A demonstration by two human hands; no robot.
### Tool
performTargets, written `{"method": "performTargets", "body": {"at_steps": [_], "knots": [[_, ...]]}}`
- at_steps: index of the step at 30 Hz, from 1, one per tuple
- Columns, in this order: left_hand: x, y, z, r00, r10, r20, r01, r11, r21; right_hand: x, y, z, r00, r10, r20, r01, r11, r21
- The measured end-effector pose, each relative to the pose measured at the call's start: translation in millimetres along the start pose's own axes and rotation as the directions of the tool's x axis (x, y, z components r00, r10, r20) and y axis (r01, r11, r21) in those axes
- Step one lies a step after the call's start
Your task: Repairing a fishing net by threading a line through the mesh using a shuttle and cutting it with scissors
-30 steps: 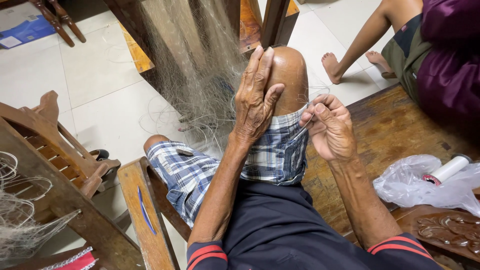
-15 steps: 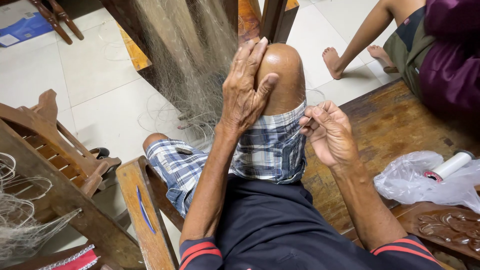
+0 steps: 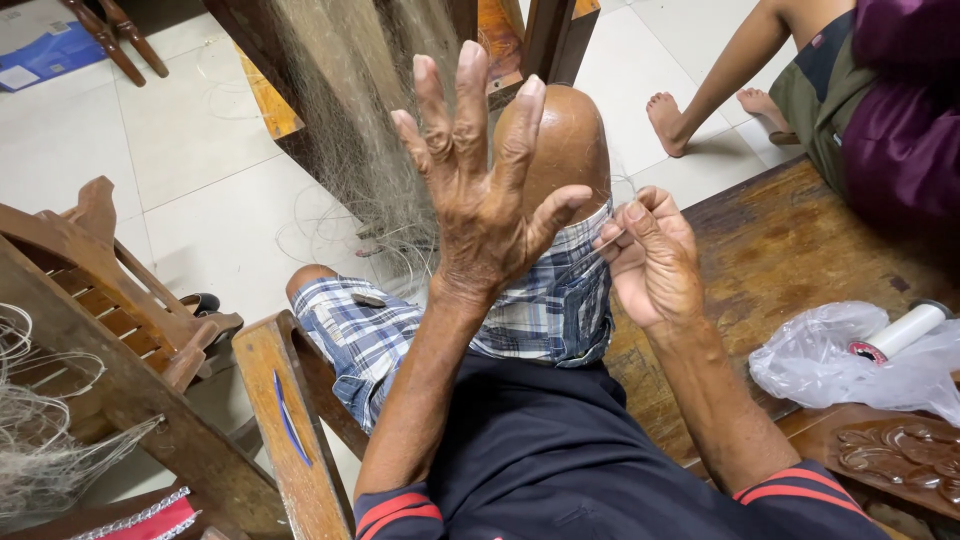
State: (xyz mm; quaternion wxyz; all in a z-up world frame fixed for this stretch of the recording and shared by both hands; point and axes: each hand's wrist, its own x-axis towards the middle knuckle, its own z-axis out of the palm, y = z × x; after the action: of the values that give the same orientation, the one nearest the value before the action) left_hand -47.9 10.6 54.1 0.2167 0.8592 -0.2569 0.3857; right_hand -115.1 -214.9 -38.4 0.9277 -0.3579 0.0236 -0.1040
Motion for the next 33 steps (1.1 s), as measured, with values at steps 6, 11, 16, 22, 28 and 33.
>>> {"method": "performTargets", "body": {"at_steps": [6,11,16,22,28,33], "knots": [[-20,4,2,0.998,0.001,-0.069,-0.003,0.999,-0.034,-16,9,-11,0.994,0.084,-0.068,-0.086,0.996,-0.030],[-51,-27,33,0.995,-0.100,-0.002,0.100,0.994,0.053,-29,13,-13,0.995,0.094,-0.038,-0.096,0.993,-0.072],[-74,-40,30,0.946,-0.264,0.188,0.313,0.896,-0.316,-37,33,-24,0.997,0.019,-0.075,-0.031,0.987,-0.158],[-68,-73,19,0.870,-0.302,0.390,0.483,0.685,-0.545,-40,35,-26,0.999,0.014,-0.042,-0.019,0.993,-0.120],[-45,-68,2,0.905,-0.390,0.169,0.424,0.820,-0.384,-39,35,-25,1.000,-0.010,-0.013,0.009,0.995,-0.096],[-44,-70,11,0.896,-0.418,0.152,0.440,0.788,-0.431,-39,39,-29,0.999,-0.027,0.036,0.030,0.995,-0.094]]}}
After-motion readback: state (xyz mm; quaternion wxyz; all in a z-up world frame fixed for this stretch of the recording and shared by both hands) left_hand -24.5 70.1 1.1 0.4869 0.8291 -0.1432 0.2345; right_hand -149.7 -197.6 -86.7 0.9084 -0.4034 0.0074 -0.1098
